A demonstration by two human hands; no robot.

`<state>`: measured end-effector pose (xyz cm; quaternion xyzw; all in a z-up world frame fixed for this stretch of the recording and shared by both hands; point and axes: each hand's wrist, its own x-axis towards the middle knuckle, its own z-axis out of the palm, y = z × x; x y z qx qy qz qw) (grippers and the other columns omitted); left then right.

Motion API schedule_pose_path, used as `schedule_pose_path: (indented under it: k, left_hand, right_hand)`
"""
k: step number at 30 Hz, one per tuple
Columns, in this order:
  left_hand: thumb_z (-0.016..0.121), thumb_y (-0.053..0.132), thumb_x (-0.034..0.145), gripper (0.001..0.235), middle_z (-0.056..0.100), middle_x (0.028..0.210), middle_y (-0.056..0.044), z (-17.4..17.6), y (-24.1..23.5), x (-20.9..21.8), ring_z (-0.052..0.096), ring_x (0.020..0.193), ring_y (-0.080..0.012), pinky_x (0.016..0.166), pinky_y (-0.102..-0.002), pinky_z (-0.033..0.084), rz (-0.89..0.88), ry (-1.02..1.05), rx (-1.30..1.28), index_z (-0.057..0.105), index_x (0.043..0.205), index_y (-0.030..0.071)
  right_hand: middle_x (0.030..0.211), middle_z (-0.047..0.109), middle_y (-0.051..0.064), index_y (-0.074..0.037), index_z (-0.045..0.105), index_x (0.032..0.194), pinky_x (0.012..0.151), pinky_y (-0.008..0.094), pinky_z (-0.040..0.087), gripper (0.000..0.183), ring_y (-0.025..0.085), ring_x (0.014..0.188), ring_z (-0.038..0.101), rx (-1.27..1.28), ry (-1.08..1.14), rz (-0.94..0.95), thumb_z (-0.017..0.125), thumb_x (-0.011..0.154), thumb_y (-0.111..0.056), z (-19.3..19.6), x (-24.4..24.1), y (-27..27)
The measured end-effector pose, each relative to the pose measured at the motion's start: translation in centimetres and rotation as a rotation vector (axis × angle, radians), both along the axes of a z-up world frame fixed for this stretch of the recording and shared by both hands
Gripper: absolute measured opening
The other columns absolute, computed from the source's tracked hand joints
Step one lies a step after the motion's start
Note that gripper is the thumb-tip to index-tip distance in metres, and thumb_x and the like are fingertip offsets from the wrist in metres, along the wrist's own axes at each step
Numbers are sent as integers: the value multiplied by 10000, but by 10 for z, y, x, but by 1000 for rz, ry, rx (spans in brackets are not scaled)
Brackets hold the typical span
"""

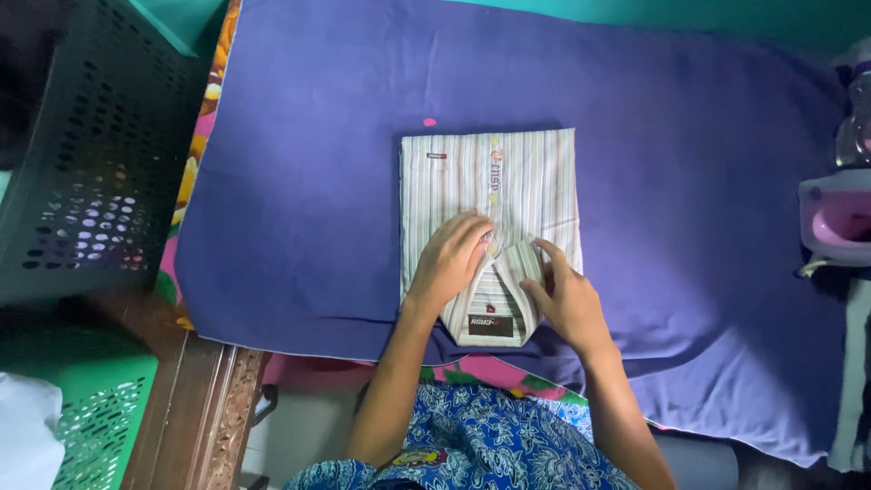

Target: Ironing a striped shirt and then folding it using a cardboard guide.

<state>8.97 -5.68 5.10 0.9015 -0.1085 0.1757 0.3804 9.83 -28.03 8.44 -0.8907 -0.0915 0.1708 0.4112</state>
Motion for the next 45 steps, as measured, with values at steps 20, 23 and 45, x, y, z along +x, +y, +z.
schedule_pose_path:
  k: [20, 23, 45]
  left_hand:
    - [638, 144, 968, 511, 523, 1511, -204, -5, -32, -60, 511, 1400, -369, 1179, -491, 391, 32, 96, 179, 516, 1425, -49]
    - [603, 143, 1050, 391, 603, 1426, -137, 0, -26, -37, 580, 1343, -320, 1169, -471, 422, 70, 185, 115, 589, 1418, 12]
    - [527, 186, 985, 599, 401, 1634, -133, -31, -22, 26, 347, 1526, -362, 1250, -568, 215, 144, 92, 399, 434, 1569, 93]
  right_hand:
    - [1654, 308, 137, -67, 359, 1569, 1230, 579, 152, 689, 340, 1546, 229, -421, -625, 377, 516, 996, -415, -31, -32, 16]
    - [1626, 328, 158, -71, 378, 1537, 1191, 580, 182, 704, 344, 1510, 251, -377, -534, 393, 547, 955, -430, -24, -27, 17]
    - [1667, 324, 149, -99, 369, 1604, 1233, 612, 121, 636, 348, 1553, 249, -448, -614, 178, 371, 1079, -457, -73, 41, 55]
